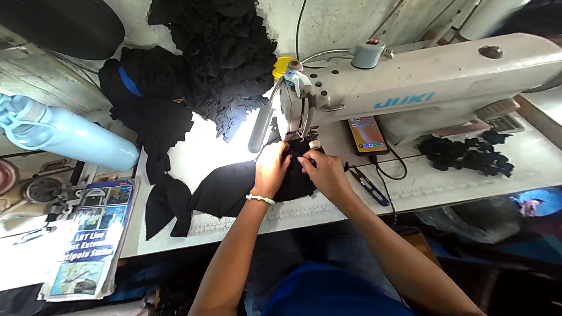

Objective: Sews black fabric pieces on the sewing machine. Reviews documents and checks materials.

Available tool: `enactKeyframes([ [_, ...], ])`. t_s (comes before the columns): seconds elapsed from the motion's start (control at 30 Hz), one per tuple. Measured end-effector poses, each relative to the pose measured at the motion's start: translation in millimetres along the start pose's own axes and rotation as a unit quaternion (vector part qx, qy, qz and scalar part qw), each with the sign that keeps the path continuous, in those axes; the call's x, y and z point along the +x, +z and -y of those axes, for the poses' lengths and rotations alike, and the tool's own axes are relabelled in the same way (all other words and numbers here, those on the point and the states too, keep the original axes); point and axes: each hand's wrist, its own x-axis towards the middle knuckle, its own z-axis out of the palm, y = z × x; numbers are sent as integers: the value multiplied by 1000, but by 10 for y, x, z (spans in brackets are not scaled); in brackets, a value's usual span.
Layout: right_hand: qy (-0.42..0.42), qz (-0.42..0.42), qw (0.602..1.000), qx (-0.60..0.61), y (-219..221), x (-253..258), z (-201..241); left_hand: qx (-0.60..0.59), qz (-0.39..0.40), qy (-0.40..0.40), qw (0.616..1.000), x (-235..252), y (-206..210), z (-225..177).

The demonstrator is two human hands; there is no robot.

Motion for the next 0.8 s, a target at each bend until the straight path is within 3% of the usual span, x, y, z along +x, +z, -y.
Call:
enactKeyframes([
  [0.23,105,89,983,123,-21,-120,86,-19,-3,40,999,35,-6,88],
  [0.47,42,122,992,6,134,-263,-142,0,0,90,996,-29,61,232],
  [0.57,-10,67,996,-63,171,-334,-140,25,-7,103,994,-49,73,231],
  [0.67,-94,-44,988,-116,249,-410,-158,46,-34,147,987,-71,69,220],
  [0.8,-143,-98,980,-102,223,-324,-195,56,-39,171,983,-72,58,250],
])
